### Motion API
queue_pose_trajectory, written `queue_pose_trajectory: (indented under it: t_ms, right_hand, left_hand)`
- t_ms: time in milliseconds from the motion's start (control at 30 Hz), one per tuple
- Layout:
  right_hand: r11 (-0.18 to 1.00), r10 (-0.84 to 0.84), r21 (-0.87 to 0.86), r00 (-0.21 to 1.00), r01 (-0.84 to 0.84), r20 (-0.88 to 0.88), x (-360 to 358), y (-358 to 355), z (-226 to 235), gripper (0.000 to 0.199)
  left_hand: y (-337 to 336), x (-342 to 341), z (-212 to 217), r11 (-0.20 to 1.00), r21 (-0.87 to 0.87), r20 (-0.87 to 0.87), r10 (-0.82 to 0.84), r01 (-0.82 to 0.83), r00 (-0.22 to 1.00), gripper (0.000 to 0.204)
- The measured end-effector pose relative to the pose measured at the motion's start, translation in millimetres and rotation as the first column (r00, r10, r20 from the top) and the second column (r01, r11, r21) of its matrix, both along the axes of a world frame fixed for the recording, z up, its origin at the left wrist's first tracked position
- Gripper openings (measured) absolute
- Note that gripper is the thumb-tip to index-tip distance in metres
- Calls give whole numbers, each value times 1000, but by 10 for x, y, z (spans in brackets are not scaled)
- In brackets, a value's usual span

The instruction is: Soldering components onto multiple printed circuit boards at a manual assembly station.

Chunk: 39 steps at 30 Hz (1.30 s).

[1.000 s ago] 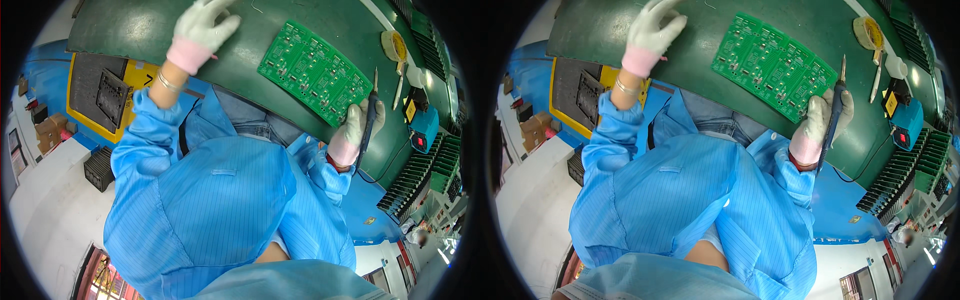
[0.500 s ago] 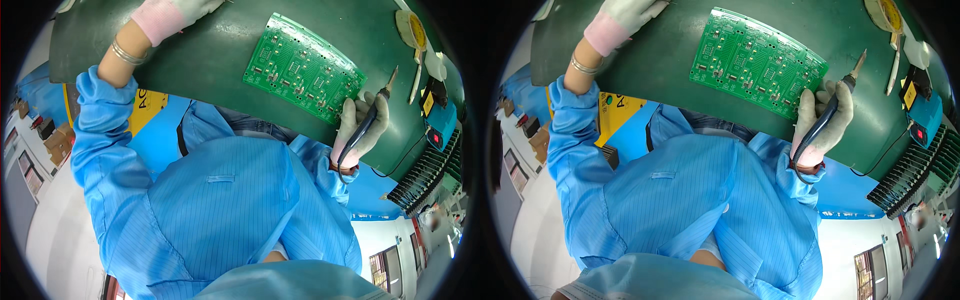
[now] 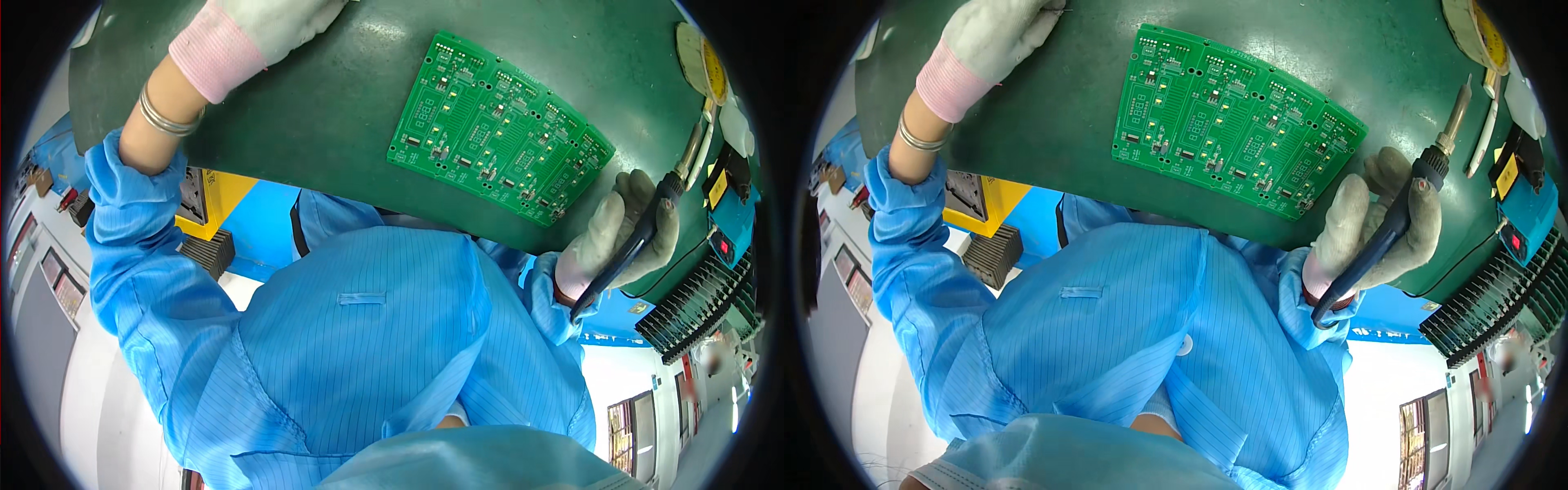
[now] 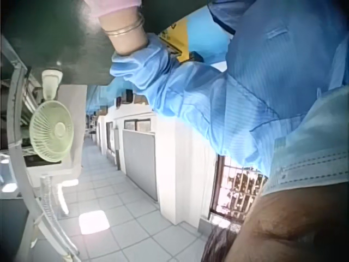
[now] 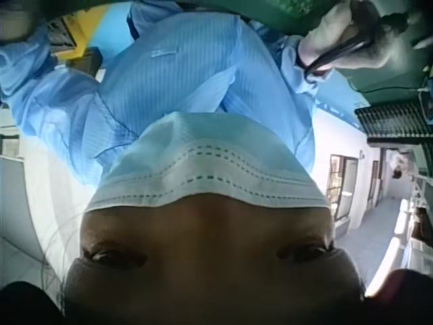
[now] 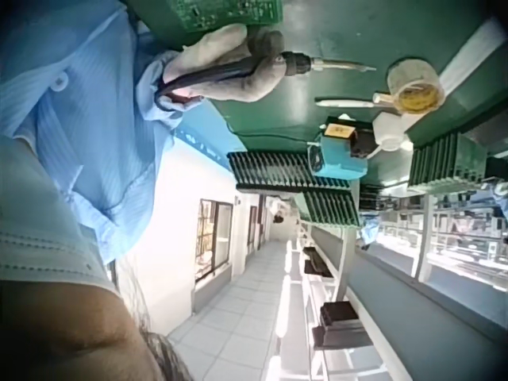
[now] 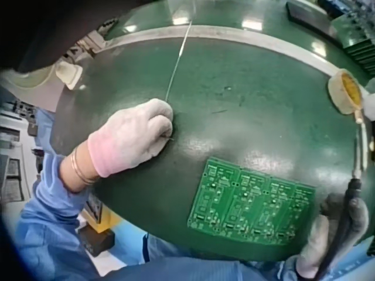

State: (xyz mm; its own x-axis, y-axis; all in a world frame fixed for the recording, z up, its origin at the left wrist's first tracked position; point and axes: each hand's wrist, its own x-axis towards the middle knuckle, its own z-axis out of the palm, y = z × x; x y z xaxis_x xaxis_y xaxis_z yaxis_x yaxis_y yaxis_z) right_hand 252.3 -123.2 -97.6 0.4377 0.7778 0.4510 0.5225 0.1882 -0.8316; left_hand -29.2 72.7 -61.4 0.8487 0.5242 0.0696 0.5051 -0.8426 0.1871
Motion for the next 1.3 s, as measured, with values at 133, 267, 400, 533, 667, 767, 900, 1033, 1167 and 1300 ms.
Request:
queue_pose_trajectory:
  t_ms: [133,267,400,533,667,767,900,1033,1167,1300]
  right_hand:
    - [972,234,20,972,-234,-11,131,36,127,41]
    - [953,283,-53,937,-299,-203,15,-8,72,45]
    - [862,506,22,855,-507,-112,51,116,19,49]
    - [941,332,39,893,-337,-304,43,59,47,43]
    - [942,315,12,873,-335,-372,106,6,-1,40]
    - [933,321,-34,871,-358,-372,94,-8,16,42]
    - [936,264,-117,882,-332,-391,52,-34,42,45]
    - [944,235,-127,889,-305,-394,45,-34,28,45]
    - [941,235,-140,891,-309,-388,47,-54,31,46]
    - [937,220,-175,900,-302,-377,39,-52,42,47]
  left_hand:
    - [-67,111,-87,989,63,138,123,-132,983,23]
    - [-453,184,-60,962,-119,223,265,-244,938,12]
    - [-574,452,4,964,-237,331,196,-120,923,19]
    - [-549,588,9,939,-342,398,105,41,912,45]
    - [-562,727,41,965,-262,475,144,-17,868,66]
    - [-503,759,107,986,-133,304,-53,98,951,63]
    - [-563,736,-150,999,-9,393,-46,54,918,61]
    - [-577,856,67,997,47,210,-64,55,976,65]
    - [-601,911,141,998,-59,170,17,-8,985,71]
    - [-573,924,141,999,-25,148,-17,21,989,73]
